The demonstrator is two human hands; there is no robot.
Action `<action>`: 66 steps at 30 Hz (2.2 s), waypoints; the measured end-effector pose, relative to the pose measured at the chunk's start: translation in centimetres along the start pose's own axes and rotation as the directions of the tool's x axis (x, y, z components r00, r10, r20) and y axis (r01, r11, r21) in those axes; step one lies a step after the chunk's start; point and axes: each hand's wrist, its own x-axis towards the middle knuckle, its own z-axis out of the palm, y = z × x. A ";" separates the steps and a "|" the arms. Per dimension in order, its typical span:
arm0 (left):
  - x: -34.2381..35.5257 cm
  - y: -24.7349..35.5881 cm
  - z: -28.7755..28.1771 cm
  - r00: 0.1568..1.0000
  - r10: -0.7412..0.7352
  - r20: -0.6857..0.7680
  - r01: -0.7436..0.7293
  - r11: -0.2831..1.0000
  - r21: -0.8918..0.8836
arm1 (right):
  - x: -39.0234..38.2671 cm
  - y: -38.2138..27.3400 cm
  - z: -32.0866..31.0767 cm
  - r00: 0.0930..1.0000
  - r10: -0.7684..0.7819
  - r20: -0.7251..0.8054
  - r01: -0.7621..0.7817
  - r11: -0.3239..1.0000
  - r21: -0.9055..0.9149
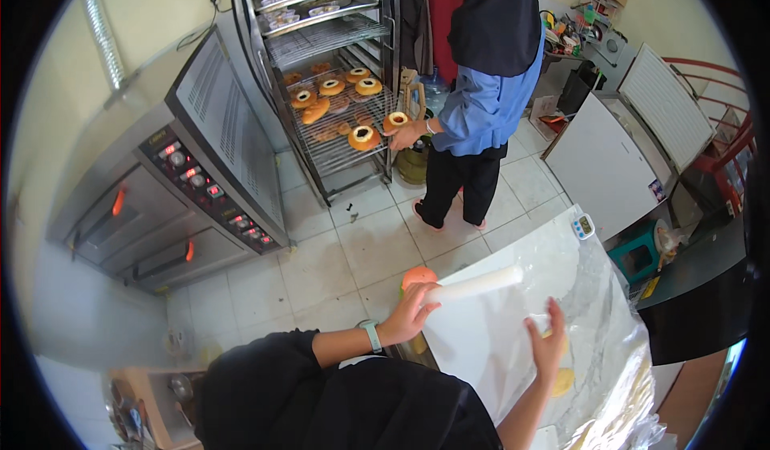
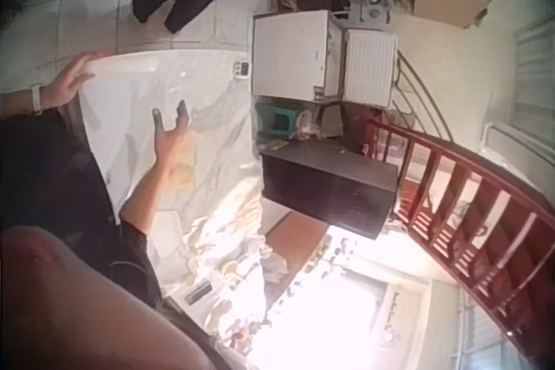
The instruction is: The person shapes dough pieces into rolls by hand, arranges them onto a baking tray, rolls and flattens dough with a rolling pin, and handles baked bread on a cooling rack.
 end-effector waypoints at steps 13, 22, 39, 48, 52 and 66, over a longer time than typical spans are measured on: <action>6.9 -10.7 -9.9 0.765 0.124 0.632 -0.034 0.988 -0.154 | 1.1 -6.0 24.1 0.929 0.248 -0.274 -0.019 0.772 0.635; 15.1 -20.1 -23.2 0.958 -0.157 0.239 0.060 0.928 0.369 | 3.2 -3.8 22.5 0.671 0.443 -0.595 0.236 0.632 0.738; 21.0 -26.4 -26.1 0.932 -0.108 -0.347 0.282 0.816 0.505 | 3.8 -4.6 22.6 0.484 0.500 -0.718 0.253 0.705 0.662; 21.5 -25.7 -25.2 0.850 -0.262 -0.458 0.471 0.766 0.438 | 3.6 -4.3 22.6 0.517 0.471 -0.715 0.260 0.709 0.656; 21.4 -25.9 -25.1 0.826 -0.298 -0.478 0.516 0.741 0.430 | 3.7 -4.5 22.5 0.521 0.478 -0.707 0.242 0.712 0.659; 22.1 -25.9 -24.6 0.822 -0.364 -0.437 0.539 0.744 0.395 | 3.6 -4.4 22.5 0.511 0.500 -0.700 0.229 0.705 0.671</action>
